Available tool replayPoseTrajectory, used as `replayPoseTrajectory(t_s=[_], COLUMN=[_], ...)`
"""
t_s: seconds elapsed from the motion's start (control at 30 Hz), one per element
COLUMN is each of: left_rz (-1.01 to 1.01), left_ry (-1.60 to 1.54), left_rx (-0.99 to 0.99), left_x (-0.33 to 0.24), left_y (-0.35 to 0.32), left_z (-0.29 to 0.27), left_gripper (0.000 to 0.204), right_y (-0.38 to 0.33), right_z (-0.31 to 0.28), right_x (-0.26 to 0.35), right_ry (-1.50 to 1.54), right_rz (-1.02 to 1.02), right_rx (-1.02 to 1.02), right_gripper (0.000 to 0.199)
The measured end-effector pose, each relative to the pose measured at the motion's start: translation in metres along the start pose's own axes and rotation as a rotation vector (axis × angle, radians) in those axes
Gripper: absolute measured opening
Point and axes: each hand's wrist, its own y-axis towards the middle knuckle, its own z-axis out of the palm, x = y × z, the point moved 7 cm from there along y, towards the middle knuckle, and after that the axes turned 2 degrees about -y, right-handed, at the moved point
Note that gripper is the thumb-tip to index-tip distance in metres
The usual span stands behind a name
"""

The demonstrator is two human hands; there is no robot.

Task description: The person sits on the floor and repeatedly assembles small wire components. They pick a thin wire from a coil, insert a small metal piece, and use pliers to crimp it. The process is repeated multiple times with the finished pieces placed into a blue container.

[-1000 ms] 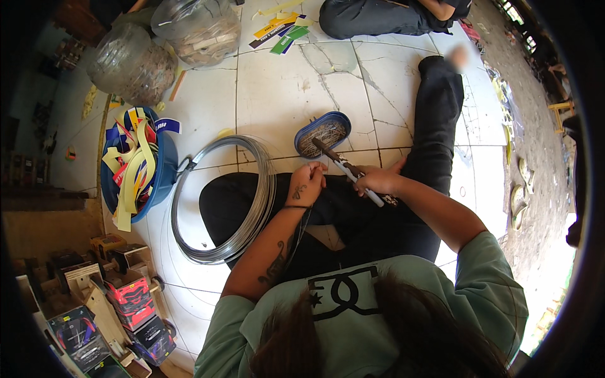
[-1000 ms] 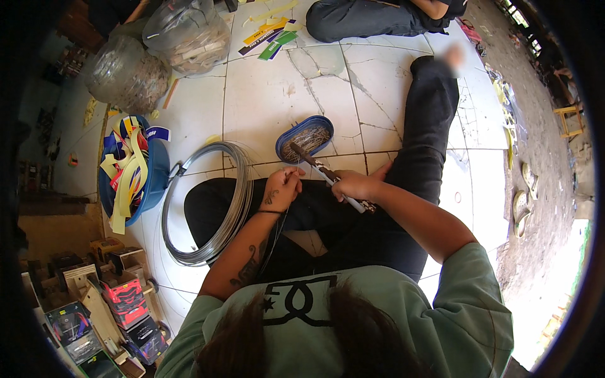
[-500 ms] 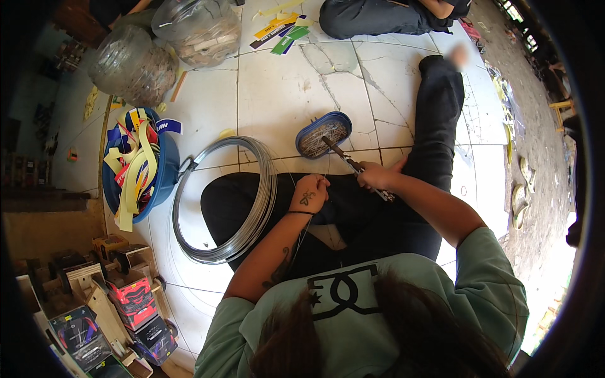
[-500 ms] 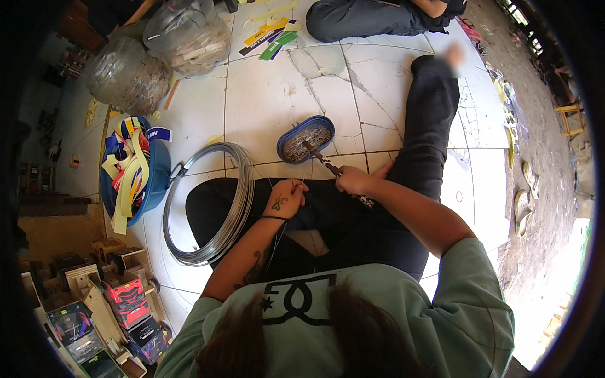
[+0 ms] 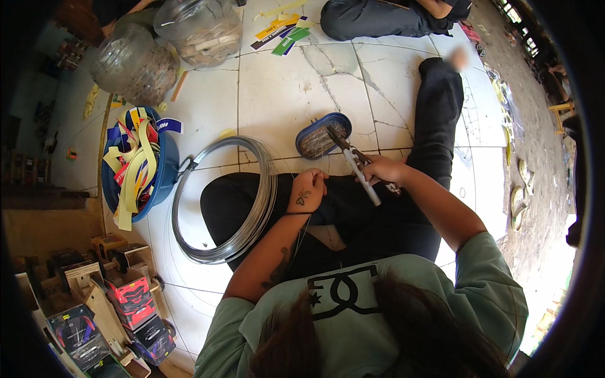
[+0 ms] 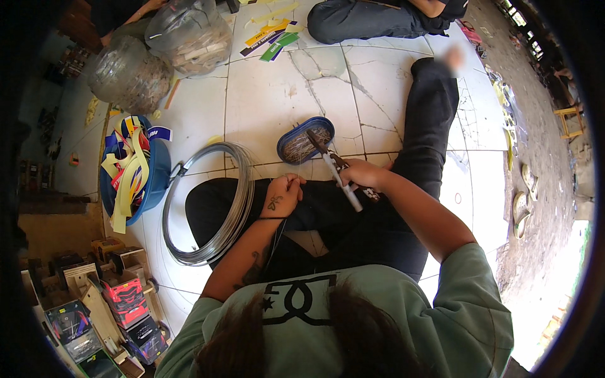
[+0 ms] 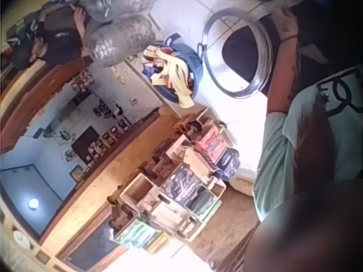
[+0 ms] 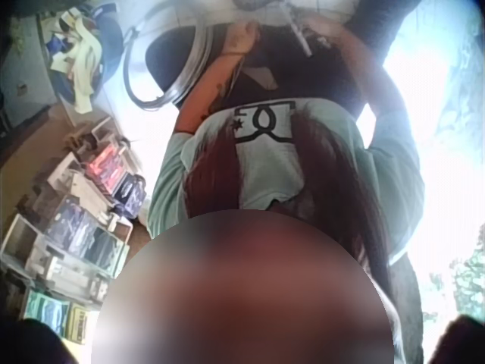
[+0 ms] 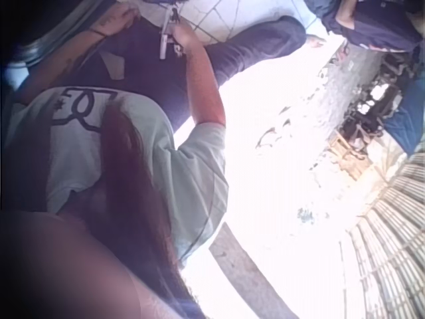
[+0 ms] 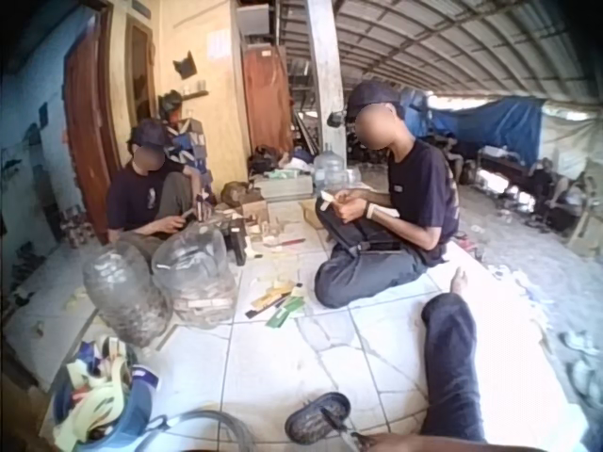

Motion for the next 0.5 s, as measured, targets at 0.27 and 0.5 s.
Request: replayPoseTrajectory(t_s=[0.27, 0.5], left_rz=[0.028, 0.104], left_ry=[-0.127, -0.129], left_rx=[-0.007, 0.001], left_x=[0.0, -0.006], left_y=[0.006, 0.005], left_z=[0.001, 0.001], left_gripper=[0.022, 0.023], right_y=[-0.021, -0.012], right_z=[0.014, 0.029], right_x=[0.004, 0.004], right_ry=[-0.24, -0.201], right_rz=[-0.043, -0.174], right_rx=[0.083, 0.073], right_gripper=[0.034, 0.03])
